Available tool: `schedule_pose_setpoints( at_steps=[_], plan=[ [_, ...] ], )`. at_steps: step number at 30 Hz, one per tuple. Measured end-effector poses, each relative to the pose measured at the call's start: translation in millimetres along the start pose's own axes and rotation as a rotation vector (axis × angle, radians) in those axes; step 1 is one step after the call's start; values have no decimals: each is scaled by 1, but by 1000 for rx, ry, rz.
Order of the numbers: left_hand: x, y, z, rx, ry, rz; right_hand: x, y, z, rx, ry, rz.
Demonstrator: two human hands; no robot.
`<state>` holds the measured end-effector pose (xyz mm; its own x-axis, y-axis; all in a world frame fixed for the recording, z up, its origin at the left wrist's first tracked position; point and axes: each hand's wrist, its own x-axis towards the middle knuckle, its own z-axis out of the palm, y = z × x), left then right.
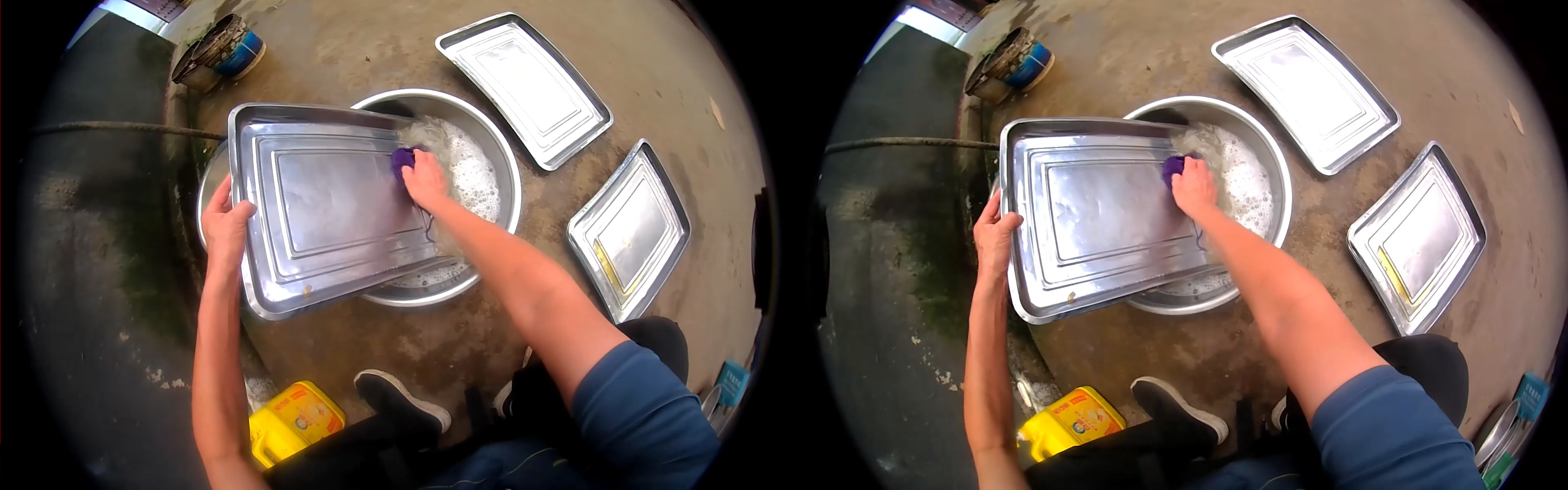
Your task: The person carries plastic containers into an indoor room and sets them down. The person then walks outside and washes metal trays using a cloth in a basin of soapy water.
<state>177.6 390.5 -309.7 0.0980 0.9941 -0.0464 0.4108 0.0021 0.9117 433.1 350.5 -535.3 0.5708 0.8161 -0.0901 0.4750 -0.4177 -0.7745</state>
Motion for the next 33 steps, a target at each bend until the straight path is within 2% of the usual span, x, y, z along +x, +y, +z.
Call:
schedule_pose_setpoints(
  at_steps=[2, 3, 7, 9, 12, 18, 25, 27, 29, 33],
  plan=[
    [0, 0, 1, -6, -5, 10, 9, 13, 1, -98, -22, -109],
    [-2, 0, 1, -22, -21, 5, 12, 17, 5, -83, -48, -51],
    [-1, -1, 0, 1, -22, 27, 3, 6, 14, -134, -72, -56],
    [-2, 4, 2, 30, -38, 7, -22, -8, 20, -91, 76, -91],
    [1, -1, 2, -6, -23, 19, -40, -32, 32, 6, 151, -154],
    [2, -7, 0, -45, -2, 20, -22, -104, 35, 226, 147, -158],
    [-4, -11, 0, 20, 11, 30, -82, -184, 35, 513, 93, -656],
    [2, -29, -4, 57, 90, 12, -108, -182, 29, 564, 22, -705],
    [2, -30, -5, 73, 96, -14, -126, -170, 23, 590, -14, -768],
    [7, -34, -6, 26, 68, -41, -162, -149, 8, 590, -232, -881]
  ],
)
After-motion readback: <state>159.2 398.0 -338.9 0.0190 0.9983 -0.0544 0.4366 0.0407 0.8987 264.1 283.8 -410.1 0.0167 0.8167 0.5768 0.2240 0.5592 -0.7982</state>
